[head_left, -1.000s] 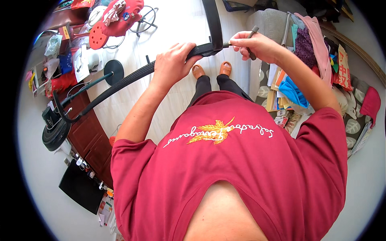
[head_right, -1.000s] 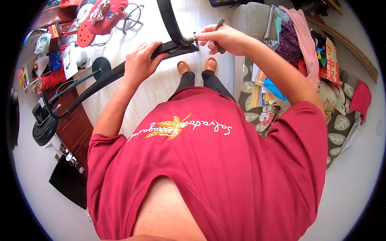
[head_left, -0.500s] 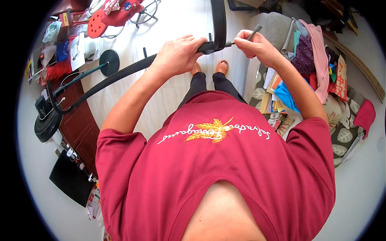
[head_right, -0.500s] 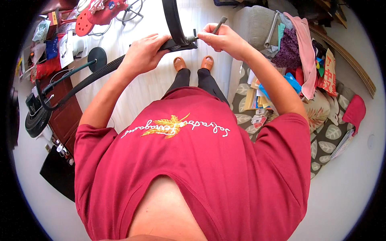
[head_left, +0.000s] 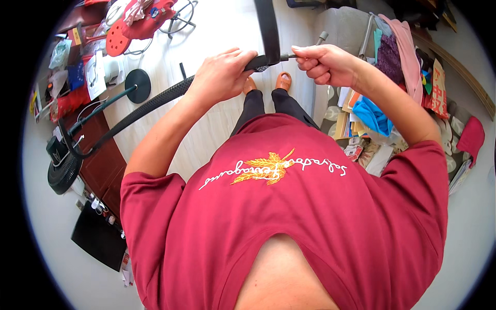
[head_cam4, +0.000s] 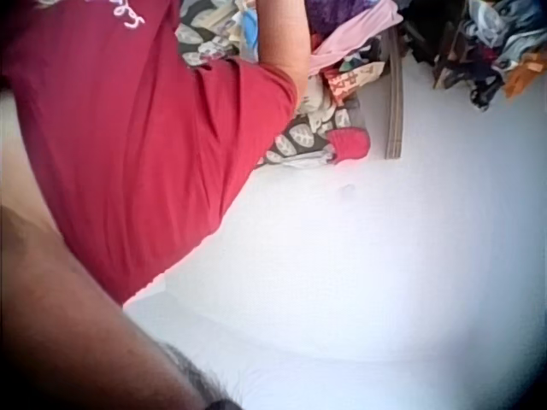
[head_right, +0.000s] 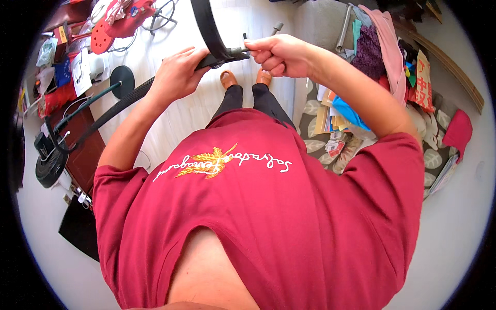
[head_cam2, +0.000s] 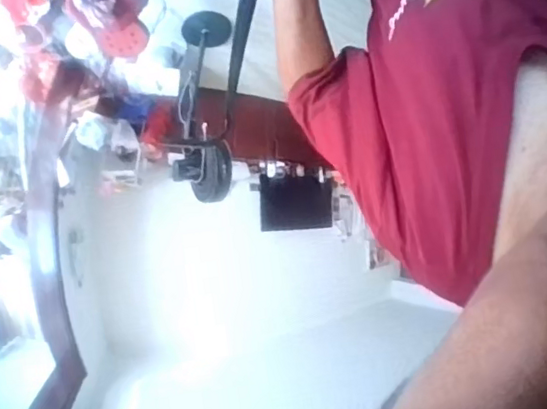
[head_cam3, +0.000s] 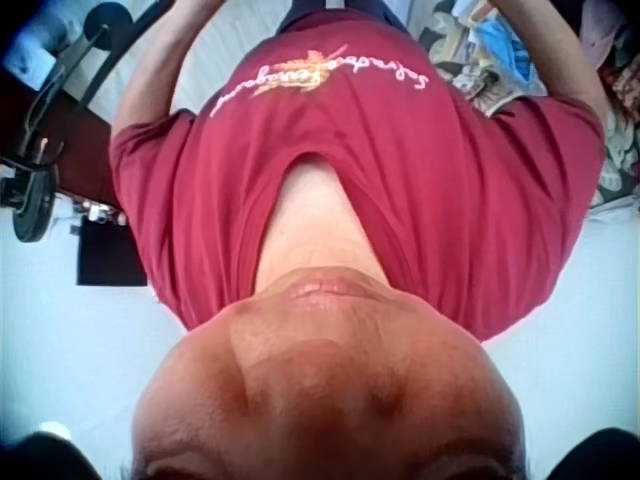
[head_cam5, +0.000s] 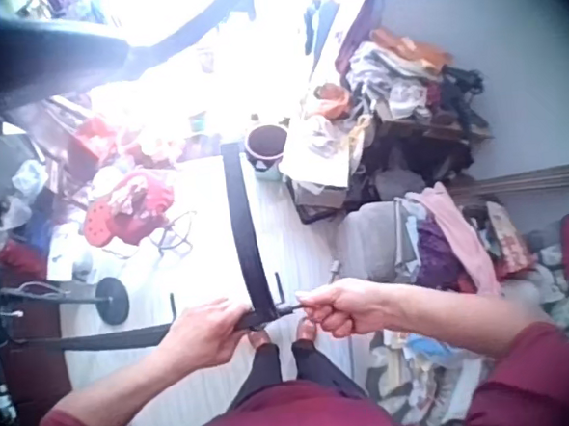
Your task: The person assembles a mesh chair frame. They use an Allen key to insert and tighten screws into the metal support bars while holding the mesh panel in place.
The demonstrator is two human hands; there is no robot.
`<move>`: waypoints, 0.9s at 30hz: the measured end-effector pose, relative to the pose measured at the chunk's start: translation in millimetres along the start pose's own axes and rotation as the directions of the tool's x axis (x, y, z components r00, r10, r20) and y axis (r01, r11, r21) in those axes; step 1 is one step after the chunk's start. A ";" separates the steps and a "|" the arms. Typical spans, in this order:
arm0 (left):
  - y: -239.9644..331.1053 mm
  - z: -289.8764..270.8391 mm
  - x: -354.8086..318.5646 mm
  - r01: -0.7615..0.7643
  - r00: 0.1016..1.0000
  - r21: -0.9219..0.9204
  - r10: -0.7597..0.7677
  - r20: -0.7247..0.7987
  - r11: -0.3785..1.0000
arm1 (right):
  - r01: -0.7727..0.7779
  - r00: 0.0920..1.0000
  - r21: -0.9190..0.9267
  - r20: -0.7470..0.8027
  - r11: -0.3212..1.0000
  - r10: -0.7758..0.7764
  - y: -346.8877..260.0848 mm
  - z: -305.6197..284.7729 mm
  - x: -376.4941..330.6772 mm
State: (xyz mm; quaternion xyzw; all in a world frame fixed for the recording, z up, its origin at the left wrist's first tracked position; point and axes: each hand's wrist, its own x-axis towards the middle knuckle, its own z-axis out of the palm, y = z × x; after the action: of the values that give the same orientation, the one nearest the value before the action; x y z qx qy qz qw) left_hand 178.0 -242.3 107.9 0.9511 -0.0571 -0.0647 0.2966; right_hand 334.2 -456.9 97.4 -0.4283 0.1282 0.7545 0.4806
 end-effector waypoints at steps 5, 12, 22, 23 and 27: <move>-0.9 -4.1 7.1 -0.038 0.999 0.066 0.036 0.029 0.997 | -0.029 0.999 0.042 0.021 0.999 0.028 -7.7 2.1 -4.2; 3.5 -4.5 17.3 0.028 0.997 0.275 -0.047 0.062 0.961 | 0.514 0.858 -0.165 0.097 0.842 -0.505 5.7 -9.0 14.1; 2.5 0.5 7.0 -0.007 0.998 0.234 -0.007 0.057 0.972 | 0.114 0.935 0.435 0.257 0.893 -0.245 22.6 -6.7 28.5; 4.6 1.3 5.3 -0.008 0.998 0.233 -0.006 0.063 0.973 | 0.124 0.946 0.427 0.221 0.896 -0.236 25.2 -3.9 26.5; 7.8 3.2 3.2 -0.025 0.998 0.234 0.013 0.056 0.972 | 0.083 0.957 0.509 0.199 0.857 -0.211 32.7 -7.5 26.3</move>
State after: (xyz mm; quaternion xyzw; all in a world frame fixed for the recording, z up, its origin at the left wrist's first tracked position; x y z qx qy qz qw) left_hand 180.2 -250.9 109.4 0.9768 -0.0814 -0.0802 0.1813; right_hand 306.3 -461.8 65.5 -0.2018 0.2230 0.7044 0.6430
